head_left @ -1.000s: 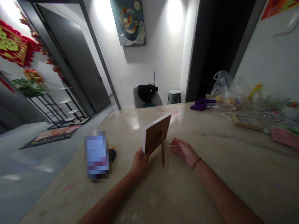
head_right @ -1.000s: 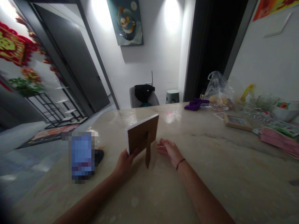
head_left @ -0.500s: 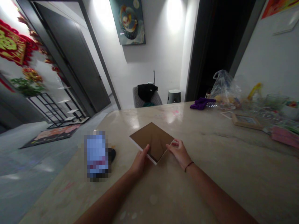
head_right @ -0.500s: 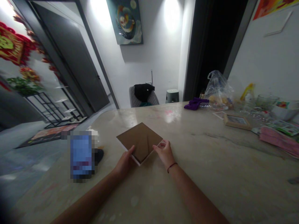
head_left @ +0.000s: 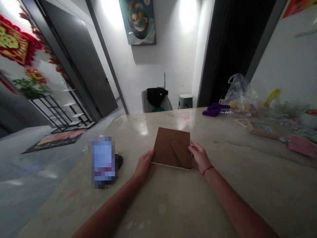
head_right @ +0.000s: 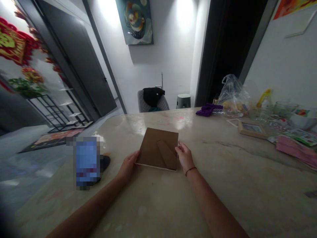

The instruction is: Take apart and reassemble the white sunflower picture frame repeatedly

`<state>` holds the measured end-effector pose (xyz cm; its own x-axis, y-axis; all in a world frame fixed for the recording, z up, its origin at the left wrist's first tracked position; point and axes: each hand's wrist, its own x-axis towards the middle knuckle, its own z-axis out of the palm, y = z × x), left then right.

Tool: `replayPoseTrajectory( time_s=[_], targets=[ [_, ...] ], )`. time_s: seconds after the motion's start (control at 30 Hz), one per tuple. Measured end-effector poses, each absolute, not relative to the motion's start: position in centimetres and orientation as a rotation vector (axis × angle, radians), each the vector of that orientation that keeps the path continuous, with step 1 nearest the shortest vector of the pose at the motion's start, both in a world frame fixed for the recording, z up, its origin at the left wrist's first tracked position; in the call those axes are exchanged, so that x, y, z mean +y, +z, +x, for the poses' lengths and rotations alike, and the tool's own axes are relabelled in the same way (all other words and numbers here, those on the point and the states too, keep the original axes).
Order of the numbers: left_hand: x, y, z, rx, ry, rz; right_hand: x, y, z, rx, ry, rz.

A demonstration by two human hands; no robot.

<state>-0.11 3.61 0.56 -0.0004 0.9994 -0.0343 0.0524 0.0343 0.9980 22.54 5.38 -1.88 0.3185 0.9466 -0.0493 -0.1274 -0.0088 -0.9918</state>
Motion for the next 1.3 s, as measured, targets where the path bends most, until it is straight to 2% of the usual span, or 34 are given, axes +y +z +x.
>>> replayPoseTrajectory(
  time_s=[0.1, 0.37, 0.63, 0.83, 1.3],
  targets=[
    [4.1, 0.6, -0.7, 1.308, 1.053, 1.388, 6.0, -2.4, 23.4, -0.936, 0.911, -1.285],
    [3.9, 0.1, -0.9, 1.814, 0.79, 2.099, 6.0, -3.2, 23.4, -1.342, 0.587, -1.491],
    [2.7, 0.7, 0.0, 2.007, 0.485, 2.393, 3.8, -0.9, 21.1, -1.845, -0.104, -1.599],
    [2.8, 0.9, 0.2, 2.074, 0.391, 2.344, 3.1, -1.5, 19.4, -2.005, -0.054, -1.688],
    [4.2, 1.2, -1.1, 1.96, 0.259, 2.312, 3.2, -2.2, 19.5, -2.006, 0.036, -1.639]
  ],
)
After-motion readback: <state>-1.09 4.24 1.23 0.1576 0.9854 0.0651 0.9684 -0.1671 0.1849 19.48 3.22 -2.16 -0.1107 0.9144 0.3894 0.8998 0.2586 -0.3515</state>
